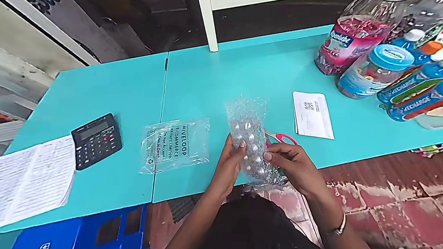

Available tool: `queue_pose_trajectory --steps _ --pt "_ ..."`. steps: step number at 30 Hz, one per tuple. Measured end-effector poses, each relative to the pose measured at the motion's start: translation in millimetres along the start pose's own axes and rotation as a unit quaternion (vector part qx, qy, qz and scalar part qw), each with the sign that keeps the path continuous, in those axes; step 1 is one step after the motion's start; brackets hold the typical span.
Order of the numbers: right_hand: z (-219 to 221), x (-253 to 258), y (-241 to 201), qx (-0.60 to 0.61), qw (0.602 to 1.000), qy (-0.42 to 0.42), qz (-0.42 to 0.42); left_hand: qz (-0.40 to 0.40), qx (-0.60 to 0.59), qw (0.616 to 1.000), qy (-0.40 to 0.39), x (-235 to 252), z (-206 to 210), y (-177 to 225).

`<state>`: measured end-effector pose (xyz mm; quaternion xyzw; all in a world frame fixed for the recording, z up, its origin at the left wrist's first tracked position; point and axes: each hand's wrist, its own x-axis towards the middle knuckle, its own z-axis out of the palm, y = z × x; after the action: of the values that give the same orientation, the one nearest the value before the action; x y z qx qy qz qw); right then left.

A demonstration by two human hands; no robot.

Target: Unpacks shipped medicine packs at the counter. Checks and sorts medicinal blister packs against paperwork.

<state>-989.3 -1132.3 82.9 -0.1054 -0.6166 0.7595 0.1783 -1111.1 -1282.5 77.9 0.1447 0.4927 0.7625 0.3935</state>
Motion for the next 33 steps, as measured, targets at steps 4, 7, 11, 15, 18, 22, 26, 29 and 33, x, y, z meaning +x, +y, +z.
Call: queue_pose_trajectory --steps 4,7,11,15,18,22,26,29,33 --pt "9 9 -12 -0.034 0.999 0.026 -0.027 0.069 0.087 0.994 -0.011 -2 -2 -5" --pt "12 17 -17 -0.086 0.994 0.023 -0.066 0.102 0.145 0.984 -0.006 -2 -2 -7" --pt "12 25 -15 -0.029 0.999 0.03 -0.012 0.075 0.051 0.996 -0.025 -11 -7 -3" --pt "20 28 0 -0.337 0.916 0.138 -0.168 0.003 -0.161 0.986 0.041 -16 -12 5" --pt "23 28 -2 -0.515 0.812 0.164 -0.218 0.047 -0.288 0.956 -0.024 -1 -25 -1" --pt "35 11 -16 -0.503 0.74 0.264 -0.361 0.042 -0.244 0.969 0.001 -5 -18 5" --pt "52 -12 -23 -0.457 0.816 0.076 -0.345 0.028 -0.174 0.984 -0.013 -10 -5 11" --pt "45 4 -6 -0.465 0.849 -0.029 -0.247 0.002 -0.149 0.989 -0.022 -10 0 15" --pt "34 17 2 -0.486 0.834 -0.005 -0.26 -0.054 -0.094 0.993 -0.039 -14 -1 17"
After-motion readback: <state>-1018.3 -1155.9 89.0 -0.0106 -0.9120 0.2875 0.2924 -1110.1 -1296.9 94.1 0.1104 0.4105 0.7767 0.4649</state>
